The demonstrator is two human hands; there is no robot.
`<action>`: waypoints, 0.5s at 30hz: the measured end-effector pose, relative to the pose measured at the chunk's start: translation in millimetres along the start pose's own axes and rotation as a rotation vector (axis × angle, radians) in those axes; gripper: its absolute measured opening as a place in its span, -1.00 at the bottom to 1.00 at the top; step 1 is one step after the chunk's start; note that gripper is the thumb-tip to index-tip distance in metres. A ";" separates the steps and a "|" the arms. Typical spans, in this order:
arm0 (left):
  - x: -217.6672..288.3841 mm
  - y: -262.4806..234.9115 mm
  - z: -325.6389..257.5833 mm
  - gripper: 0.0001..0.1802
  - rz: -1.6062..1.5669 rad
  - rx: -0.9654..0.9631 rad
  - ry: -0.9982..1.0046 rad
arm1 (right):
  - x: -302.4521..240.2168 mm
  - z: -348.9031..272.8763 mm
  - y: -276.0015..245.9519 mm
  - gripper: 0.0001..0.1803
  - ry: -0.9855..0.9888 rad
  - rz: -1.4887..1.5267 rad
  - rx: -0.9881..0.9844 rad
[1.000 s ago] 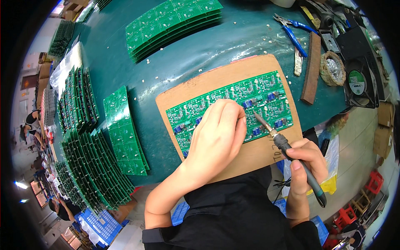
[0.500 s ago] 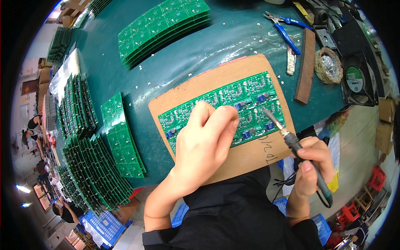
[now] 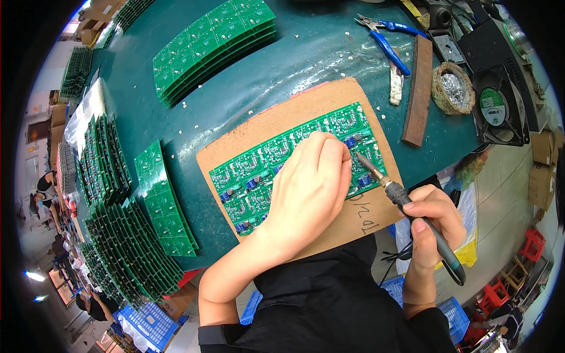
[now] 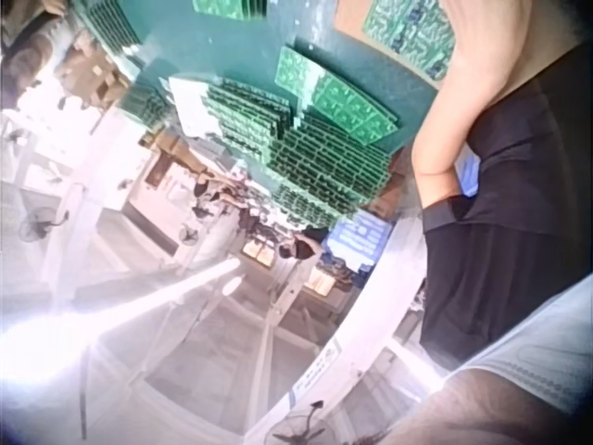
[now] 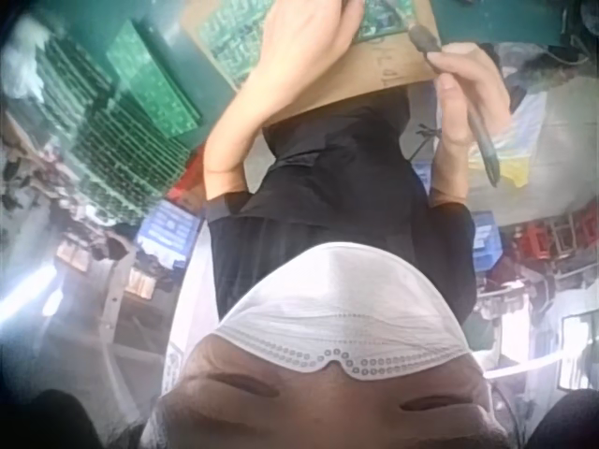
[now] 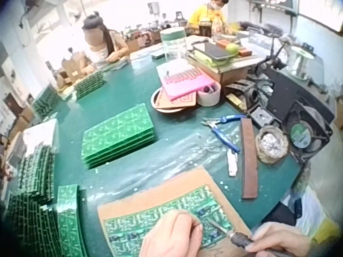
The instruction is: The person solders electronic components onto printed circuit boards with a soldering iron and solder wire.
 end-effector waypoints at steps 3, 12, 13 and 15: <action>2.5 0.0 0.4 -0.82 0.056 -0.002 0.019 | -0.5 2.8 0.1 -0.78 -0.026 -0.010 -0.022; 6.4 -0.5 -5.1 -0.83 0.064 0.040 0.038 | 3.7 32.6 -45.4 -0.78 -0.145 -0.643 0.459; 6.2 0.0 -5.7 -0.83 0.054 0.044 0.044 | 4.8 37.9 -46.2 -0.79 -0.108 -0.801 0.413; 4.6 0.7 -7.1 -0.83 0.063 0.060 0.041 | 11.0 28.9 -51.4 -0.82 -0.125 -0.540 0.445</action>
Point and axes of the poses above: each hand's wrist, its own z-axis towards the middle knuckle, its own y-axis out of the palm, x = y × z, the point moved 4 cm from there along z, towards the middle knuckle, and after that the axes turned 9 degrees about y, right-handed, at the moved point
